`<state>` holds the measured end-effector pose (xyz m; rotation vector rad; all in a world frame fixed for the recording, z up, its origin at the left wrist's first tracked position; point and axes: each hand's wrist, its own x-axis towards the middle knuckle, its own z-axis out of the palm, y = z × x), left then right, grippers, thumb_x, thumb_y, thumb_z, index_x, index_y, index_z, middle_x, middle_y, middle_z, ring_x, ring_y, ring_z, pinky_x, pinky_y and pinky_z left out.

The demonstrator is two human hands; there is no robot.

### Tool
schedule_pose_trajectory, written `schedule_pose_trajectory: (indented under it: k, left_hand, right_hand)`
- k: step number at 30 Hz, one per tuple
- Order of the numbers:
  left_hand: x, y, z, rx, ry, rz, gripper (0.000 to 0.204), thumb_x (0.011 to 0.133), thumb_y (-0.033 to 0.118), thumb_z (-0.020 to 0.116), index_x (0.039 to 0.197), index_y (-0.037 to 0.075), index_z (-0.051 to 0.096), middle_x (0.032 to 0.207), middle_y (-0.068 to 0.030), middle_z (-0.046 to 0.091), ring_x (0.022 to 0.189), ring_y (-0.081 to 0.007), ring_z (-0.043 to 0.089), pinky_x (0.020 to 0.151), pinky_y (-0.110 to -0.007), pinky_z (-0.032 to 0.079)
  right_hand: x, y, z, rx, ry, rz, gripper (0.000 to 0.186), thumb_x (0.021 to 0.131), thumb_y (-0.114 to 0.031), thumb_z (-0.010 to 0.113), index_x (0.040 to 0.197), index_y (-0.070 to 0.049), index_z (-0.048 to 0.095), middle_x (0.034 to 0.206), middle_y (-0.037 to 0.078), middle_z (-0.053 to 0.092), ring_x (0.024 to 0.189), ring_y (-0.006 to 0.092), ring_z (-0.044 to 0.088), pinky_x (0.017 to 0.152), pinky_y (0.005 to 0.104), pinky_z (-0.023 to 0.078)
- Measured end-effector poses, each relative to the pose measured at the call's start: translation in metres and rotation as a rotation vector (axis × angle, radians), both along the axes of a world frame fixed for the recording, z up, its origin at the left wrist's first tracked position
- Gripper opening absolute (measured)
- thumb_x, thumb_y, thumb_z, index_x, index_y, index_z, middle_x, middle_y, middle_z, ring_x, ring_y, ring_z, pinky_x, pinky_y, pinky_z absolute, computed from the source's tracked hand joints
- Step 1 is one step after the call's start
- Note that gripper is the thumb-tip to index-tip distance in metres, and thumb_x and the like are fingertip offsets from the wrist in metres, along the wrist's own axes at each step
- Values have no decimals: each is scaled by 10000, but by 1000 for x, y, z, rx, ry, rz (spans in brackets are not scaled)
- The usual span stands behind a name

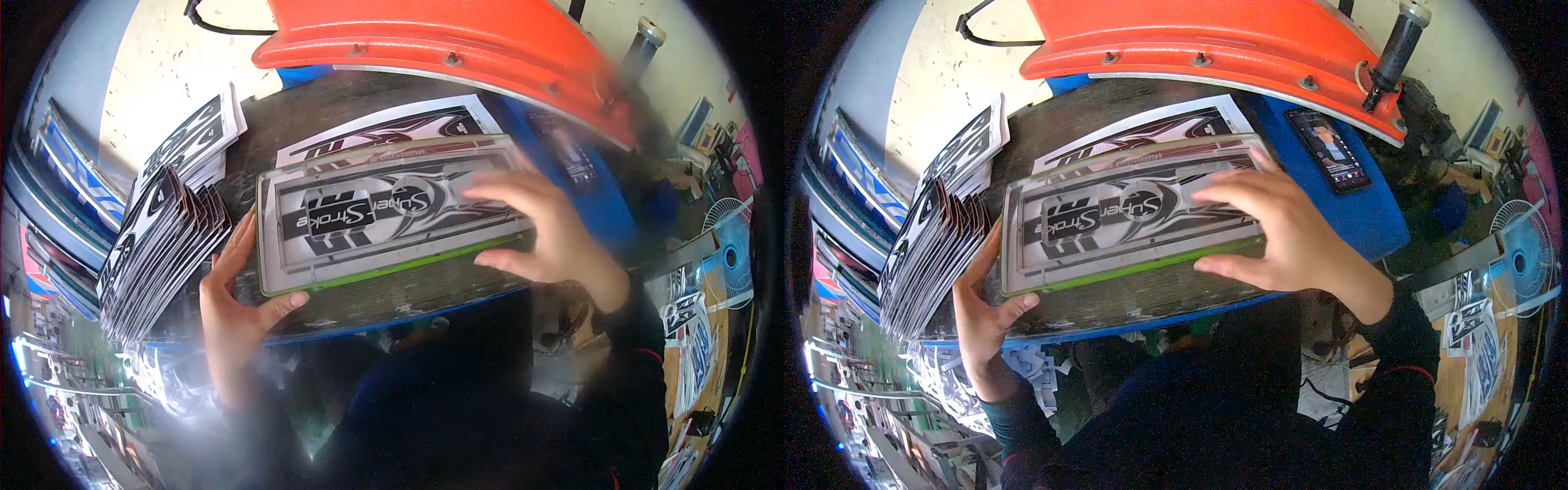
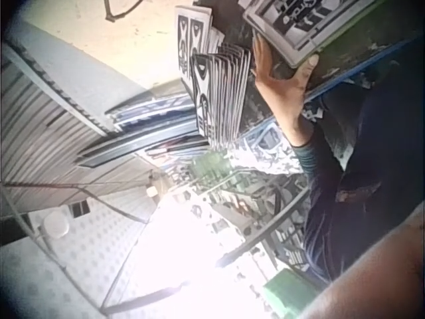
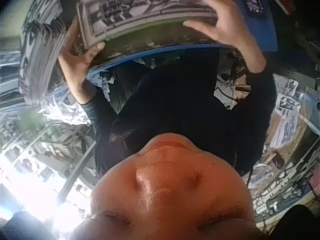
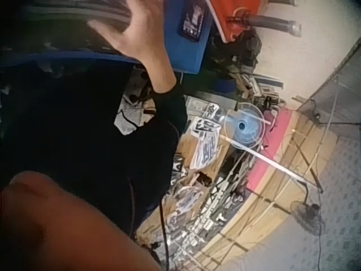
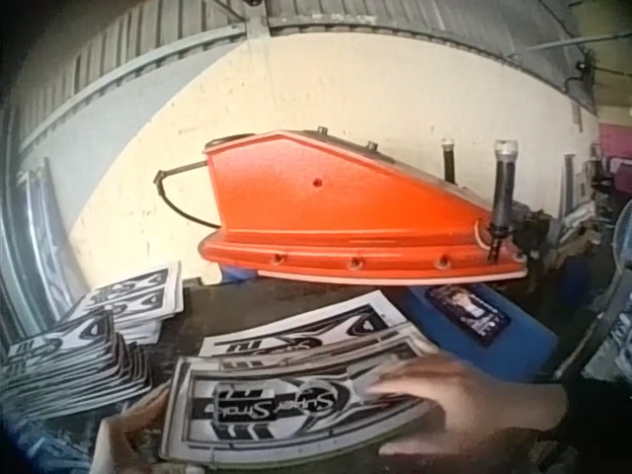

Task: The person is using a manual printing press to apply graphics or clear coats to sticker sheets in a factory setting.

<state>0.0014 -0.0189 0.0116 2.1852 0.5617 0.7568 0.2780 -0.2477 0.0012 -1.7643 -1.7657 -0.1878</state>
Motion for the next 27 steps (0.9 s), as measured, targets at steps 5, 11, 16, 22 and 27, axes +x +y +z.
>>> schedule_pose_trajectory:
  k: [5, 11, 16, 22, 27]
  left_hand:
    - [7, -7, 15, -18, -183, -27, 972, 513, 348, 898, 1280, -91, 495, 1333, -230, 512, 1299, -330, 443, 1106, -449, 271]
    - [19, -1, 30, -80, -385, -262, 973, 678, 389, 821, 1370, -113, 355, 1409, -272, 402, 1317, -320, 410, 1100, -465, 293]
    - [39, 19, 17, -101, 50, -191, 607, 812, 223, 712, 1305, -21, 455, 1235, -176, 549, 1143, -250, 524, 930, -346, 420]
    - [53, 25, 10, 200, 395, -67, 377, 769, 178, 749, 1077, 2, 624, 1027, -124, 633, 868, -185, 574, 777, -299, 463]
    - [42, 1, 20, 268, 98, -310, 168, 708, -41, 719, 857, -7, 651, 893, -108, 675, 845, -183, 629, 731, -314, 496]
  right_hand:
    - [-6, 13, 0, -21, 67, 6, 603, 656, -396, 825, 1073, -16, 610, 1000, 151, 650, 986, 332, 613, 1036, 494, 365]
    - [1, 9, -8, 129, 262, -26, 550, 625, -382, 849, 938, 15, 632, 854, 122, 611, 809, 242, 601, 754, 323, 457]
    - [5, 8, -14, 350, 447, -13, 500, 770, -427, 711, 926, 34, 596, 849, 70, 557, 807, 143, 510, 747, 269, 388]
    - [11, 2, -12, 383, 623, 9, 594, 829, -553, 602, 896, 36, 568, 843, 45, 526, 829, 132, 462, 779, 261, 338]
    - [10, 0, -14, 427, 726, 20, 633, 856, -584, 557, 925, 44, 587, 879, 72, 569, 835, 126, 512, 770, 253, 378]
